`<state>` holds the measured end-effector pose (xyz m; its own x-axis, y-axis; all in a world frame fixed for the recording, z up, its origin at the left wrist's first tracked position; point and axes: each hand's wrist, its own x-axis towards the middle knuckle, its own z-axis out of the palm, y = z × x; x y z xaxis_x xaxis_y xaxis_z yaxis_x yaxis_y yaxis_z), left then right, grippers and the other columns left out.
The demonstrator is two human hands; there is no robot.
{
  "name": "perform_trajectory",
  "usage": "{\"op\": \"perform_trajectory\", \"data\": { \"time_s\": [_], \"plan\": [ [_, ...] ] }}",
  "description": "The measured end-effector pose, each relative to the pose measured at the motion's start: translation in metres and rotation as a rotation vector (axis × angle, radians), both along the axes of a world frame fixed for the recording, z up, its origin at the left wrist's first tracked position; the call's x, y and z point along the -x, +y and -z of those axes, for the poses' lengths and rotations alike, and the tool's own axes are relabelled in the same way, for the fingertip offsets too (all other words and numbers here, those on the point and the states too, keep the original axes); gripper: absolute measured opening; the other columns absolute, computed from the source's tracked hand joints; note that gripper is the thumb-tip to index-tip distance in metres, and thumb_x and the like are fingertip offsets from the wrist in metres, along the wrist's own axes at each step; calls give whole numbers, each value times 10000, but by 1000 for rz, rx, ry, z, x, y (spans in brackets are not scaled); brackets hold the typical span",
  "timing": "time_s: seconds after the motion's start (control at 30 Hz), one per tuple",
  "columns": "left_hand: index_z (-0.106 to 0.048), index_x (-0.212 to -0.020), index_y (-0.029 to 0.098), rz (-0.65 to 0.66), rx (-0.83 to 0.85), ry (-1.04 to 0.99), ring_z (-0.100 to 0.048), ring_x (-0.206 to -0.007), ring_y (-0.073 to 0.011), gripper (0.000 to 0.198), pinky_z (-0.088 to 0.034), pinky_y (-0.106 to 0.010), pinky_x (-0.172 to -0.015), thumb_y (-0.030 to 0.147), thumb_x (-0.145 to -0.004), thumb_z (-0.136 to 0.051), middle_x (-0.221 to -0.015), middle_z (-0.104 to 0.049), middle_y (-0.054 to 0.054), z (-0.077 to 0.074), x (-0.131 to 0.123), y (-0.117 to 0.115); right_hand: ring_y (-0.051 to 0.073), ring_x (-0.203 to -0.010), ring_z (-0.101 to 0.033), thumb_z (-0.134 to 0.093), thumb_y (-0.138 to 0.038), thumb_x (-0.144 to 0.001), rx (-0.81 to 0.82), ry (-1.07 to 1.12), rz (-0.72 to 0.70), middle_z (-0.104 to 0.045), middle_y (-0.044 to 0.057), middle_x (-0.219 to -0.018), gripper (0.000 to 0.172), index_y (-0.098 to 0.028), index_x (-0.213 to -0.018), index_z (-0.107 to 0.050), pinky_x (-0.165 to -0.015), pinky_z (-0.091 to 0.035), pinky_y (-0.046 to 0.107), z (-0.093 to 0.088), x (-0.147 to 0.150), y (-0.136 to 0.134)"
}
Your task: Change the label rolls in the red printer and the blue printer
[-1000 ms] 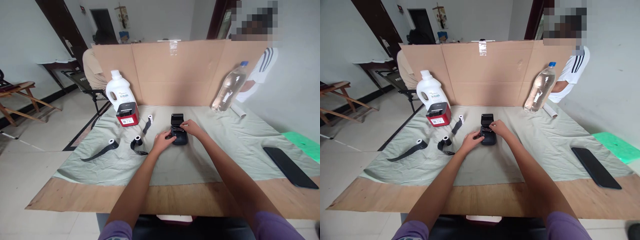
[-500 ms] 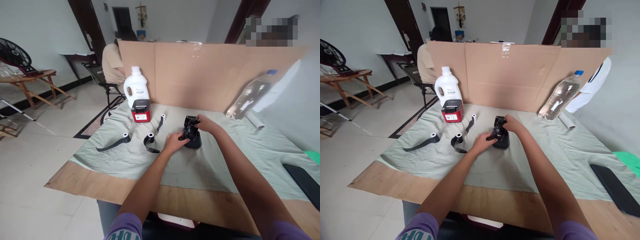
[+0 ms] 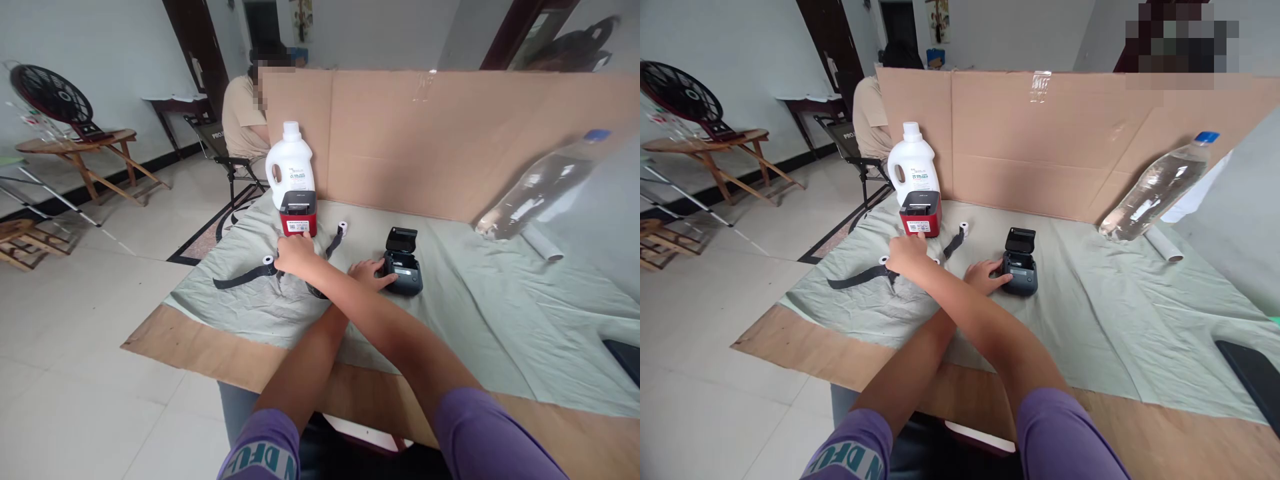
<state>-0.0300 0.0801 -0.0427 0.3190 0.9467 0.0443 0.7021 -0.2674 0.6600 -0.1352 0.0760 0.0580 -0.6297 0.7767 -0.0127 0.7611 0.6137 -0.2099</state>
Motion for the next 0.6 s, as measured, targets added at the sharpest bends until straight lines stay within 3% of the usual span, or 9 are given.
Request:
{"op": "perform_trajectory", "data": {
  "time_s": [0.1,0.2,0.27,0.37,0.5,0.6],
  "plan": [
    [-532,-1469,276,-12,-47,5,-549,-1300,-311,696,-374,-456,-1120,693,-919,-452,-1328,-663,-75,5,-1,1,356,-1167,-550,-617,-325,-871,-8,-180,-88,-733,169,-1107,232,-159,-980,-737,-1027,-307,478,15,8,5],
    [-509,-1491,261,26,-16,25,-525,-1325,-332,717,-360,-469,-1134,692,-920,-457,-1372,-635,-93,7,-1,4,398,-1240,-481,-454,-457,-974,-46,-133,-61,-685,177,-1262,412,-190,-1131,-725,-996,-312,511,11,-13,8],
    [-497,-1504,230,50,0,9,-511,-1337,-347,739,-354,-464,-1144,681,-919,-480,-1406,-610,-118,7,-1,6,396,-1215,-497,-391,-464,-998,-67,-99,-16,-697,183,-1226,452,-194,-1121,-732,-995,-309,523,6,-33,9],
    [-491,-1512,209,47,7,-8,-510,-1333,-359,735,-363,-461,-1143,644,-920,-520,-1421,-597,-136,5,-1,7,389,-1140,-567,-462,-415,-975,-25,-161,8,-736,210,-1046,396,-158,-959,-764,-1023,-292,536,5,-60,9],
    [-469,-1524,229,41,8,39,-503,-1346,-346,691,-361,-456,-1150,590,-937,-521,-1440,-588,-112,5,-2,8,315,-949,-678,-542,-293,-911,54,-73,10,-757,156,-1010,248,-183,-968,-757,-958,-391,470,21,-83,2],
    [-470,-1519,253,41,5,44,-487,-1375,-344,675,-334,-467,-1174,587,-936,-523,-1473,-566,-98,8,-3,9,298,-980,-676,-616,-266,-841,130,108,58,-757,88,-1048,232,-255,-1039,-736,-829,-467,370,33,-96,-7]
  ]
}}
